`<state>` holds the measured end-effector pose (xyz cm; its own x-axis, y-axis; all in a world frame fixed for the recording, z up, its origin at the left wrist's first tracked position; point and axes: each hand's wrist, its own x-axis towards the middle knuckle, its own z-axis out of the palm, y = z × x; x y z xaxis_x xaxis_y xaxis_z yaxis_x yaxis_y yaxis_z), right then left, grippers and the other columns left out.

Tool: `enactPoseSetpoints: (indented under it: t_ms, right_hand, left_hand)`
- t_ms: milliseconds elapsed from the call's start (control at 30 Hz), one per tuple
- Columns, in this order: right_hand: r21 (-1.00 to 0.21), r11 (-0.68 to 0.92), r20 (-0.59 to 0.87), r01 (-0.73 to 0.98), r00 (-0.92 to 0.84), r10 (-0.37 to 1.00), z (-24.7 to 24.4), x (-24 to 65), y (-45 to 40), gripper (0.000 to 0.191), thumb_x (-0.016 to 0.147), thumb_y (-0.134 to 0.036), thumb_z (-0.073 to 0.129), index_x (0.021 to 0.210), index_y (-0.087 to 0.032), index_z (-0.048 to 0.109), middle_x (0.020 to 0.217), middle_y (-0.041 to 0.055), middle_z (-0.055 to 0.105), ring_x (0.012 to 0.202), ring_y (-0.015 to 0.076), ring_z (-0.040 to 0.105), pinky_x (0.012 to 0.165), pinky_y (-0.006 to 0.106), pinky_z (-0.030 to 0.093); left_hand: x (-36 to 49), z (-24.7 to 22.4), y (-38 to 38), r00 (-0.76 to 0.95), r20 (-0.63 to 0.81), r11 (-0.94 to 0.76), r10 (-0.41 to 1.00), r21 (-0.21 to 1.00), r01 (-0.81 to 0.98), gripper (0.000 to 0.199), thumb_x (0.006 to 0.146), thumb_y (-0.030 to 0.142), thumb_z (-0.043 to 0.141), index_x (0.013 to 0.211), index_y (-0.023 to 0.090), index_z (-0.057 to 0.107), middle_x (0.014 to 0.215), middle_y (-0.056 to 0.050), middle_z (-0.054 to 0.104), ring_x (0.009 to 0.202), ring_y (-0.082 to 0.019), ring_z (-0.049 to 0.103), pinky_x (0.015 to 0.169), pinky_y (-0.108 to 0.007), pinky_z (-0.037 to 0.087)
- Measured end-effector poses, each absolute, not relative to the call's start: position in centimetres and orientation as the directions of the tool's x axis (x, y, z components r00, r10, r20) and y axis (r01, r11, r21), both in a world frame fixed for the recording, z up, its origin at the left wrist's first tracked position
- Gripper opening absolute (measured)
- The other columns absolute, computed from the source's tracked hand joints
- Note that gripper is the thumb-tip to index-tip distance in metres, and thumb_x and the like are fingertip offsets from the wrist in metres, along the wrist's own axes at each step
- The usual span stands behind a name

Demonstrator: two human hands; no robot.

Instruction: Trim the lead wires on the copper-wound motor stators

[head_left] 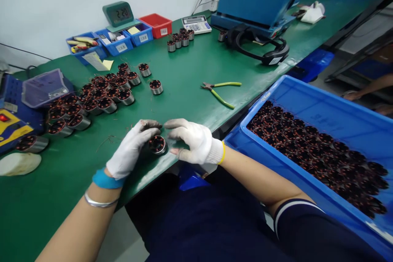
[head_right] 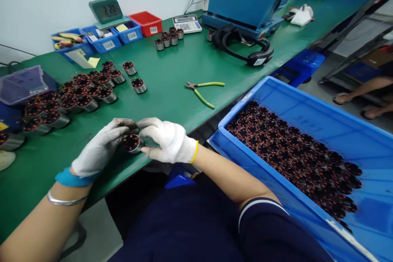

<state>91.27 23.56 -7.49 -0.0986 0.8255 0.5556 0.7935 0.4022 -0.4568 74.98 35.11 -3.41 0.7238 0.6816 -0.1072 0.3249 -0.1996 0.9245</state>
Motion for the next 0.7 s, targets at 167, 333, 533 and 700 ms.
enactPoseSetpoints:
  t_ms: [167, 333, 533, 700]
  right_hand:
    - [-0.243, 0.402, 0.432, 0.883, -0.273, 0.86, -7.4, 92.4, 24.2, 0.04, 0.088, -0.035, 0.045, 0.125, -0.019, 0.05, 0.137, 0.0134, 0.049, 0.1, 0.0218, 0.06, 0.075, 0.033, 0.046]
    - [-0.115, 0.467, 0.353, 0.877, -0.403, 0.844, -6.8, 92.2, 25.8, 0.035, 0.093, -0.028, 0.035, 0.116, -0.016, 0.057, 0.116, 0.013, 0.062, 0.086, 0.0209, 0.061, 0.069, 0.033, 0.043]
    - [-0.172, 0.4, 0.233, 0.9, -0.357, 0.904, -5.6, 92.0, 25.9, 0.029, 0.091, -0.031, 0.039, 0.103, -0.016, 0.061, 0.102, 0.0108, 0.063, 0.074, 0.0179, 0.057, 0.064, 0.03, 0.038]
    - [-0.611, 0.039, 0.04, 0.791, -0.019, 0.999, -4.5, 91.0, 25.3, 0.014, 0.084, -0.029, 0.05, 0.083, -0.018, 0.058, 0.077, 0.003, 0.062, 0.065, 0.0144, 0.056, 0.057, 0.025, 0.038]
  left_hand:
    - [73.7, -2.2, 35.6, 0.801, -0.158, -0.43, 0.578, 0.775, 0.463, 0.063, 0.058, 0.042, 0.073, 0.112, 0.019, 0.05, 0.104, -0.009, 0.065, 0.092, -0.026, 0.064, 0.076, -0.037, 0.054]
    - [74.2, -1.8, 35.3, 0.801, -0.193, -0.606, 0.567, 0.56, 0.565, 0.047, 0.058, 0.046, 0.073, 0.094, 0.023, 0.055, 0.084, -0.001, 0.066, 0.074, -0.021, 0.063, 0.063, -0.03, 0.051]
    - [74.2, -2.3, 35.6, 0.821, -0.186, -0.576, 0.54, 0.629, 0.522, 0.044, 0.057, 0.047, 0.072, 0.091, 0.023, 0.058, 0.081, 0.0, 0.067, 0.073, -0.02, 0.064, 0.063, -0.029, 0.05]
    - [74.4, -2.6, 35.1, 0.862, -0.031, -0.706, 0.506, 0.559, 0.435, 0.032, 0.061, 0.038, 0.067, 0.086, 0.022, 0.058, 0.077, 0.0, 0.064, 0.067, -0.018, 0.06, 0.06, -0.028, 0.047]
